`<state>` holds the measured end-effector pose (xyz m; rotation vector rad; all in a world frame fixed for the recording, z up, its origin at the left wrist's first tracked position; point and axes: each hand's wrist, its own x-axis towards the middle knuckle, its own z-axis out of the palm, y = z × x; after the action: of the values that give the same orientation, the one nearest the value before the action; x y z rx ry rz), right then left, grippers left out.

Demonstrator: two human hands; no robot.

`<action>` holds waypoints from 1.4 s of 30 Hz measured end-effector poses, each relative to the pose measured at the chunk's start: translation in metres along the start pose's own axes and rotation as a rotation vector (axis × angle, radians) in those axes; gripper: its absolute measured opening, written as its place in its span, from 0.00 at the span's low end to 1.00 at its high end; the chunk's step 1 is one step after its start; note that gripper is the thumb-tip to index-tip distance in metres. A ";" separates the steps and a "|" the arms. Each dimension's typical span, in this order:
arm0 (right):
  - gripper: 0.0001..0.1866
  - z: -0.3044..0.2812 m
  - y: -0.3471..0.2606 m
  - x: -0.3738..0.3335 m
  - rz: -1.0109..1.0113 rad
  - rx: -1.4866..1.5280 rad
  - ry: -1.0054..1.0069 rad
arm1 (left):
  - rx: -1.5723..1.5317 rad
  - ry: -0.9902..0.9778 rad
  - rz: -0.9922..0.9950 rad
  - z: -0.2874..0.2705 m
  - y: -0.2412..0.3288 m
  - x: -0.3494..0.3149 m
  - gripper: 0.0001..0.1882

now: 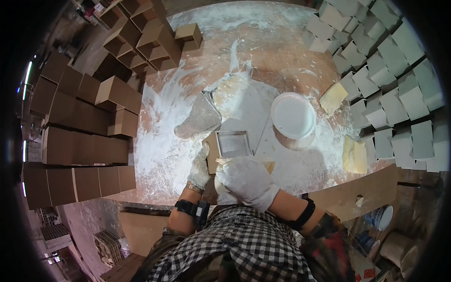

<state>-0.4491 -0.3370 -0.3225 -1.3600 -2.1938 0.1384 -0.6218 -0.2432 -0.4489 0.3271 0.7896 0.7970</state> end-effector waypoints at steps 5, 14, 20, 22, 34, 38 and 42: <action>0.12 -0.010 0.041 -0.039 0.113 -0.208 -0.138 | 0.000 -0.003 0.071 0.007 0.002 -0.005 0.25; 0.17 -0.003 0.112 0.028 0.264 -0.078 -0.090 | 0.005 -0.082 0.005 0.013 0.005 -0.006 0.31; 0.12 -0.007 0.088 0.012 0.544 0.082 -0.283 | -0.002 -0.040 0.012 0.002 0.003 -0.005 0.32; 0.10 -0.019 0.067 -0.010 0.579 0.320 -0.347 | -0.002 -0.032 0.010 -0.001 0.005 -0.010 0.32; 0.15 -0.010 0.062 -0.105 0.757 0.887 0.152 | 0.048 0.055 0.023 0.042 0.018 -0.019 0.25; 0.20 -0.024 0.064 -0.092 0.763 1.130 0.355 | 0.253 0.090 0.066 0.070 0.027 -0.025 0.22; 0.21 -0.017 0.086 -0.109 0.735 0.859 0.255 | 0.312 0.022 0.065 0.081 0.019 -0.019 0.21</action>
<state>-0.3354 -0.3916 -0.3826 -1.4441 -1.0883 0.9818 -0.5801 -0.2428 -0.3746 0.6256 0.9294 0.7383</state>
